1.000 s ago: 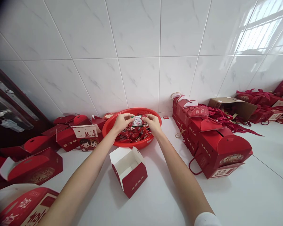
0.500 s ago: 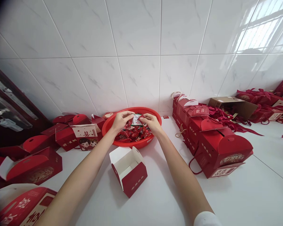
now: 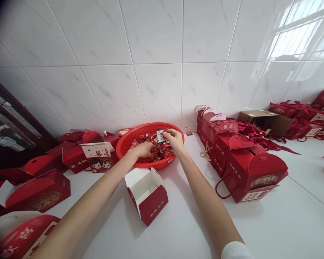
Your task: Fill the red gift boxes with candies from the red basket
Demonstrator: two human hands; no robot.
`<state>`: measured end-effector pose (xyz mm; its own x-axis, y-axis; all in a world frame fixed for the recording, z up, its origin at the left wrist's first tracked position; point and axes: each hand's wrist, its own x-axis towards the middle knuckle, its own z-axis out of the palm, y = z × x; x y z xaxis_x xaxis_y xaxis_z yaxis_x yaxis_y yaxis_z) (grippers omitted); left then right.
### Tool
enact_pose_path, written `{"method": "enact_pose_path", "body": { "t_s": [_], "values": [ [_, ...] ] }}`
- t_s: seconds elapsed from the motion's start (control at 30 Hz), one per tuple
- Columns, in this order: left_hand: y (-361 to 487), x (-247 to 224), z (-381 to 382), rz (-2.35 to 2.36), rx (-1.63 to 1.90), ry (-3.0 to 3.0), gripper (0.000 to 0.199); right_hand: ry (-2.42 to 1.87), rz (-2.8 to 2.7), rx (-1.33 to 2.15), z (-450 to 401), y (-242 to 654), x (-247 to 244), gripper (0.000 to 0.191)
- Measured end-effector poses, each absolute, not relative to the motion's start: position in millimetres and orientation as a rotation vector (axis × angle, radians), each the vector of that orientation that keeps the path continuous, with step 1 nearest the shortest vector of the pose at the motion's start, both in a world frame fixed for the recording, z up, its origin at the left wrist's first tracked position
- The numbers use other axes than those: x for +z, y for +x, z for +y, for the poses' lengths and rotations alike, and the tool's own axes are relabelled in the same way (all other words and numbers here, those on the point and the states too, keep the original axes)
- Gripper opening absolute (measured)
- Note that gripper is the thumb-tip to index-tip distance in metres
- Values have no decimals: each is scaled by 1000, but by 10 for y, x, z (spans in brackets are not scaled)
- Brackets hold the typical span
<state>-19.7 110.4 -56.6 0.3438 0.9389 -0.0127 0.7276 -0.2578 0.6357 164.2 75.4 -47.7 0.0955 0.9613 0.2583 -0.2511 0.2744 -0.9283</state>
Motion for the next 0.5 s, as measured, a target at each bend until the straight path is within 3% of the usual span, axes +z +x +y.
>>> {"method": "enact_pose_path", "body": {
  "t_s": [0.13,0.33,0.5],
  "values": [
    [-229,-521,1135,1516,535,2043,25,-851,-1079,1060,747,1636,-467,32],
    [-235,-434,1120,1510,823,1935,46,-833,-1056,1071,745,1625,-463,28],
    [-197,-412,1105,1497,999,1871,49,-792,-1001,1123,741,1622,-451,28]
  ]
}}
